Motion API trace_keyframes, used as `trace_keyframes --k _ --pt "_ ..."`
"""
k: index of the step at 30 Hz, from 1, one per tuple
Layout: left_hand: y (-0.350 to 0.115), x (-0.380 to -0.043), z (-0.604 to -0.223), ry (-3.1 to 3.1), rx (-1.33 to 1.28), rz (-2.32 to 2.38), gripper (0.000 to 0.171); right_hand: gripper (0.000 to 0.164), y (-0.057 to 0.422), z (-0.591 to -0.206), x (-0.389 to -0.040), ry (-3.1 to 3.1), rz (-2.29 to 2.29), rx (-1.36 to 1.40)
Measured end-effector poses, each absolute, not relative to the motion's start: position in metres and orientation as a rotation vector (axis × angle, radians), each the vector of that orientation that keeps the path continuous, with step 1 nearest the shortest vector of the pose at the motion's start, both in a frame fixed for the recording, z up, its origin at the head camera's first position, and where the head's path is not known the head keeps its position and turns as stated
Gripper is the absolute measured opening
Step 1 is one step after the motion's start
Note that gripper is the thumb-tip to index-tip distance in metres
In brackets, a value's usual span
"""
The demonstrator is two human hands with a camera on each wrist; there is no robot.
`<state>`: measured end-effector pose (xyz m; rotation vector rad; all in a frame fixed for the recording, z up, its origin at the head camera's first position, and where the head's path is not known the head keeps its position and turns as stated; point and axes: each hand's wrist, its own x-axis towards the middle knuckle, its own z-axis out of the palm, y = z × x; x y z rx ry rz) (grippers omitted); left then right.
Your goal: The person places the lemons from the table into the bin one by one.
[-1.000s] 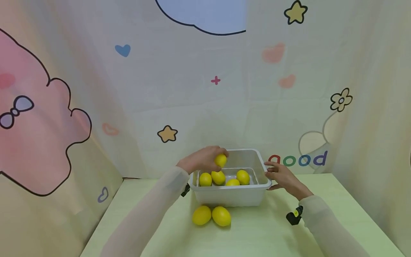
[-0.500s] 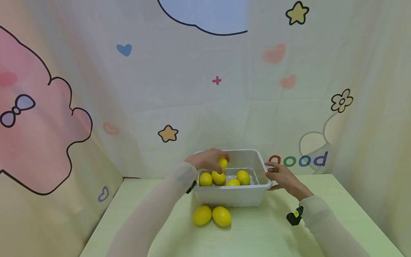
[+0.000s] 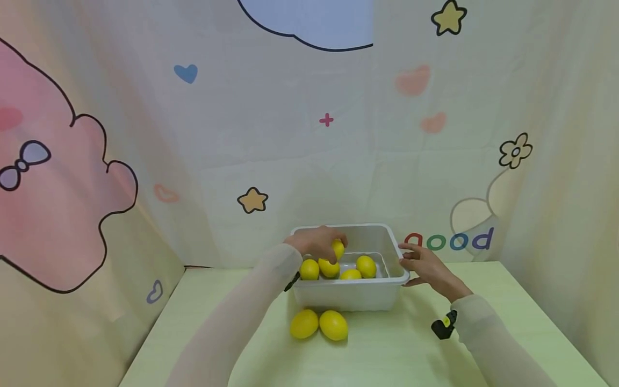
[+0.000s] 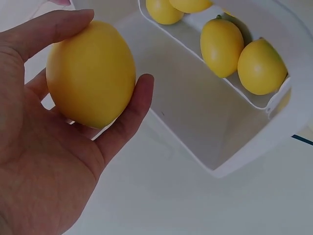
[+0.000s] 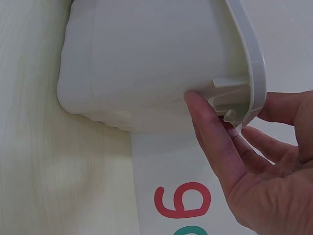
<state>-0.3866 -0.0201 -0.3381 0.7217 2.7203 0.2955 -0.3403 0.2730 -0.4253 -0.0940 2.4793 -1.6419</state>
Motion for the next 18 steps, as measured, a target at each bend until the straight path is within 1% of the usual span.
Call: trace_keyframes --k 12,18 --pt "-0.0186 -0.3826 -0.3420 2.705 0.738 0.403 0.049 0.059 0.2745 -0.4269 -0.3418 2.488 -1.645 -0.082" --pt "-0.0161 -0.3824 -0.3441 2.683 0.793 0.404 0.048 0.059 0.2743 -0.4281 -0.3427 2.488 -1.645 -0.079"
